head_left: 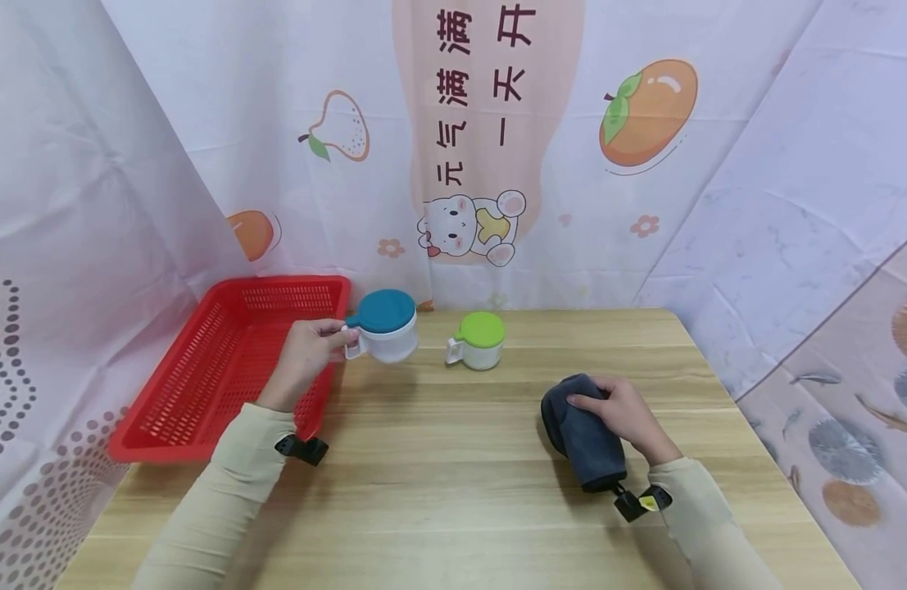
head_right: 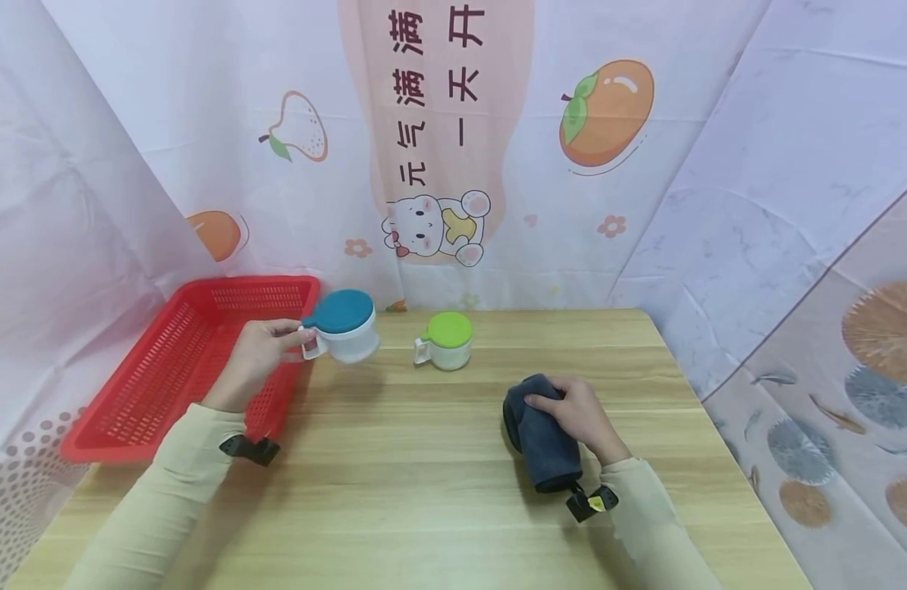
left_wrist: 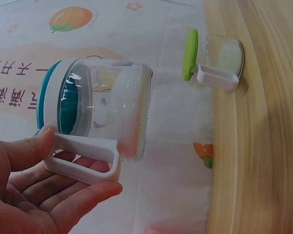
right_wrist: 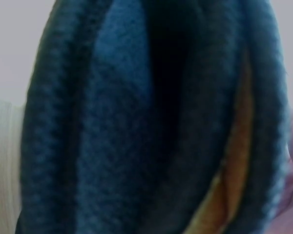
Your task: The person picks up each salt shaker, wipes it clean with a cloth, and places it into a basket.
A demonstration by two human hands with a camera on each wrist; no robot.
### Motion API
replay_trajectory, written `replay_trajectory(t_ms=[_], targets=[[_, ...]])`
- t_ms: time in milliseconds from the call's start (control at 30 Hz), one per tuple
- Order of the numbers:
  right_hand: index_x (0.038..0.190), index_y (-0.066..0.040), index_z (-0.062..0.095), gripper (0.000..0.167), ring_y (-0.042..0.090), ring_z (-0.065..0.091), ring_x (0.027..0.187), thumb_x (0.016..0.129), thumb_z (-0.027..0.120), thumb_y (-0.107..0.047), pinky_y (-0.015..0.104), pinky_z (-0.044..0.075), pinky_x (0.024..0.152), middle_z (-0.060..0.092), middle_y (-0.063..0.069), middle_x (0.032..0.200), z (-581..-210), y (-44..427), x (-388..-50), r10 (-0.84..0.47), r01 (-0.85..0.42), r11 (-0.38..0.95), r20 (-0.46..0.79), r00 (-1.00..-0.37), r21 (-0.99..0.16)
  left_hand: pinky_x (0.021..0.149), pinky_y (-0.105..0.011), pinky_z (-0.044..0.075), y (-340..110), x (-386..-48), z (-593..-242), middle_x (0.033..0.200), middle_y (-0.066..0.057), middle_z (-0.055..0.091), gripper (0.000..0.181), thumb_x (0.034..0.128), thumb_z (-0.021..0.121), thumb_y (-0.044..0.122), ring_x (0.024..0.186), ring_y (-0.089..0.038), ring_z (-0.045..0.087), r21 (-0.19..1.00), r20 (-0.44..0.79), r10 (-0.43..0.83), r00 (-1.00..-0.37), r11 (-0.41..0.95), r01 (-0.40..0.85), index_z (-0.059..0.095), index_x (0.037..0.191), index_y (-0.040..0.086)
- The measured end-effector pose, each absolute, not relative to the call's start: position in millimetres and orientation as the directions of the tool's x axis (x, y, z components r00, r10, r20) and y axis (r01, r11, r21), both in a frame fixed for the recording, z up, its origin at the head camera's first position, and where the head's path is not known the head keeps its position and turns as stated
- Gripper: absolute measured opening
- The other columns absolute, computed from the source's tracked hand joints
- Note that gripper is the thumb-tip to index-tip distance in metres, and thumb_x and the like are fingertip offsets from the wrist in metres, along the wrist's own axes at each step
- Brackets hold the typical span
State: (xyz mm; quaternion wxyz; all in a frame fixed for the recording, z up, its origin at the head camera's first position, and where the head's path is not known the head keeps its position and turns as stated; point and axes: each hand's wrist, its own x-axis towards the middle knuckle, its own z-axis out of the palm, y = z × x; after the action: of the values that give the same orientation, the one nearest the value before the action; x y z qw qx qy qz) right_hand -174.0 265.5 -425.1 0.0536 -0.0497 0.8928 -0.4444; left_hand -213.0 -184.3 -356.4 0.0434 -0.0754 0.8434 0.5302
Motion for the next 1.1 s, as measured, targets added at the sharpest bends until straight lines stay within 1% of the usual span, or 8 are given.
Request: replay_trajectory(t_ms=[100,467,600,733,833,867,967,1100], targets=[[0.104,-0.002,0.072,0.032,0.013,0.061,0.063,0.088,0.072,-0.030,0.029,0.052,0.056,0.070,0.009,0.085,-425,266,-174,-0.135,-0.042,0.597,-0.049,-0.990,-0.801,0.098,-0.044,0.051,-191,-214,-355,0.132,-0.018,0.060,0.042,0.0950,0.063,0.026,0.115,-0.035,0.060,0.886,-0.152,-0.094,-0.984,0.428,-0.178,0.060,0.131,0.005],[0.108,-0.001,0.071,0.036,0.014,0.062,0.064,0.089,0.071,-0.031,0.029,0.052,0.057,0.069,0.010,0.086,-424,265,-174,-0.126,-0.025,0.598,-0.063,-0.990,-0.801,0.101,-0.047,0.049,-207,-223,-351,0.133,-0.019,0.058,0.047,0.0941,0.064,0.031,0.117,-0.036,0.057,0.879,-0.158,-0.153,-0.975,0.428,-0.210,0.058,0.133,0.006],[0.107,-0.001,0.071,0.035,0.014,0.062,0.064,0.089,0.071,-0.030,0.029,0.052,0.057,0.069,0.010,0.085,-423,265,-174,-0.127,-0.029,0.598,-0.058,-0.990,-0.801,0.102,-0.046,0.049,-214,-227,-347,0.132,-0.018,0.059,0.046,0.0943,0.063,0.033,0.115,-0.033,0.058,0.872,-0.170,-0.192,-0.967,0.427,-0.238,0.059,0.132,0.007],[0.103,-0.001,0.071,0.033,0.013,0.061,0.062,0.088,0.071,-0.030,0.029,0.052,0.056,0.068,0.009,0.081,-422,266,-174,-0.128,-0.032,0.588,-0.054,-0.990,-0.808,0.101,-0.043,0.049,-220,-231,-343,0.132,-0.018,0.059,0.046,0.0947,0.062,0.033,0.113,-0.031,0.059,0.872,-0.169,-0.222,-0.960,0.420,-0.251,0.059,0.132,0.006],[0.100,0.000,0.072,0.031,0.013,0.060,0.060,0.088,0.072,-0.029,0.029,0.051,0.055,0.066,0.007,0.077,-421,266,-174,-0.128,-0.034,0.582,-0.051,-0.990,-0.812,0.099,-0.041,0.051,-225,-233,-343,0.131,-0.017,0.058,0.048,0.0947,0.062,0.035,0.111,-0.029,0.058,0.870,-0.167,-0.234,-0.958,0.423,-0.255,0.058,0.133,0.007],[0.099,0.000,0.072,0.031,0.012,0.060,0.060,0.088,0.072,-0.029,0.029,0.051,0.054,0.065,0.006,0.076,-421,266,-174,-0.128,-0.034,0.581,-0.050,-0.990,-0.813,0.096,-0.038,0.053,-228,-234,-343,0.131,-0.017,0.058,0.049,0.0946,0.062,0.036,0.110,-0.028,0.058,0.866,-0.164,-0.237,-0.958,0.430,-0.255,0.058,0.134,0.007],[0.099,0.000,0.072,0.031,0.012,0.059,0.060,0.088,0.072,-0.029,0.029,0.051,0.054,0.065,0.006,0.075,-421,266,-173,-0.126,-0.031,0.582,-0.053,-0.991,-0.812,0.086,-0.028,0.055,-235,-235,-345,0.130,-0.017,0.059,0.050,0.0949,0.061,0.038,0.108,-0.027,0.058,0.859,-0.147,-0.240,-0.959,0.450,-0.244,0.058,0.134,0.007],[0.098,0.000,0.072,0.031,0.012,0.059,0.059,0.088,0.071,-0.030,0.029,0.051,0.054,0.065,0.005,0.075,-421,267,-173,-0.127,-0.029,0.582,-0.056,-0.990,-0.813,0.074,-0.017,0.053,-245,-237,-345,0.129,-0.016,0.058,0.050,0.0954,0.060,0.038,0.106,-0.027,0.057,0.859,-0.125,-0.253,-0.959,0.457,-0.233,0.058,0.133,0.006]])
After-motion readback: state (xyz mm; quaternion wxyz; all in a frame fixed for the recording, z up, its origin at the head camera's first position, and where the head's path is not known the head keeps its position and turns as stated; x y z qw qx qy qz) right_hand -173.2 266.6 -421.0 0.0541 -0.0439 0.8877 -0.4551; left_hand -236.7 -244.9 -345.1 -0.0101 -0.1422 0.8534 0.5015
